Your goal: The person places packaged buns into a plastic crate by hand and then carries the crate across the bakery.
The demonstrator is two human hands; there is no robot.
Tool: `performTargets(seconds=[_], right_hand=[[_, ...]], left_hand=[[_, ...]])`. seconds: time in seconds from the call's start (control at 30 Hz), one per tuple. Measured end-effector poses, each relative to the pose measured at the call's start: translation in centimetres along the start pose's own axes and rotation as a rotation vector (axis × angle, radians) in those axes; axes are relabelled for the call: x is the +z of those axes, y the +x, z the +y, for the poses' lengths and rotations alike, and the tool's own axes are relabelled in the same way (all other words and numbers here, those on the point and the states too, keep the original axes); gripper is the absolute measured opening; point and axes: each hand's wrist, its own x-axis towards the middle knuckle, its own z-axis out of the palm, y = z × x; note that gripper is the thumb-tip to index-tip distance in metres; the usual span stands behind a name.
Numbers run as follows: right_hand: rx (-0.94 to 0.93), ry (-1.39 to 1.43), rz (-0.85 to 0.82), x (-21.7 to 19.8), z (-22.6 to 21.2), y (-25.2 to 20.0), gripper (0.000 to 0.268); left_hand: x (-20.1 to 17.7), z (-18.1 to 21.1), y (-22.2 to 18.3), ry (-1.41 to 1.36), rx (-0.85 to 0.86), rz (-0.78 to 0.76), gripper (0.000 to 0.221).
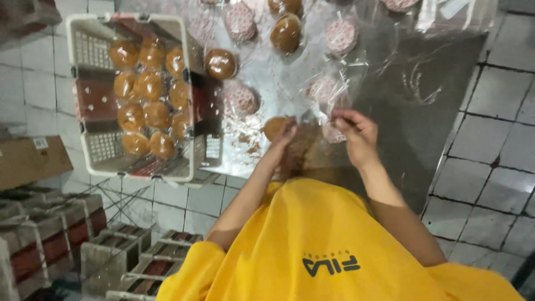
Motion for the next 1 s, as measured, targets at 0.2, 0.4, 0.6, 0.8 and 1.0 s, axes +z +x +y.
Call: performTargets(seconds=[0.2, 0.4, 0.6, 0.8, 1.0], right_hand=[[0.307, 0.486, -0.142, 5.3, 4.2, -6.6, 0.032], [0.036, -0.044, -0.246, 9.1, -2.2, -2.9, 0.07], [0.115, -0.076, -0.465, 14.2, -6.9, -0.3, 0.083], [0.411, 0.132, -0.64, 16.1, -5.0, -0.1, 0.037], [0.215, 0.591, -0.773, 18.3, -3.2, -1.2, 0.084]], left_hand=[[-1.9, 1.8, -3.2, -0.455, -0.143, -0.083, 0.029], [-8.9, 2.2, -2.9, -0.225, 0.061, 0.094, 0.022], [-10.7, 7.9, -5.5, 0.165, 0.48, -0.019, 0.041], [-13.9, 12.4, -6.7, 0.313, 0.557, -0.002, 0.041], [-16.5, 12.3, -3.8, -0.155, 0.248, -0.22, 0.017]])
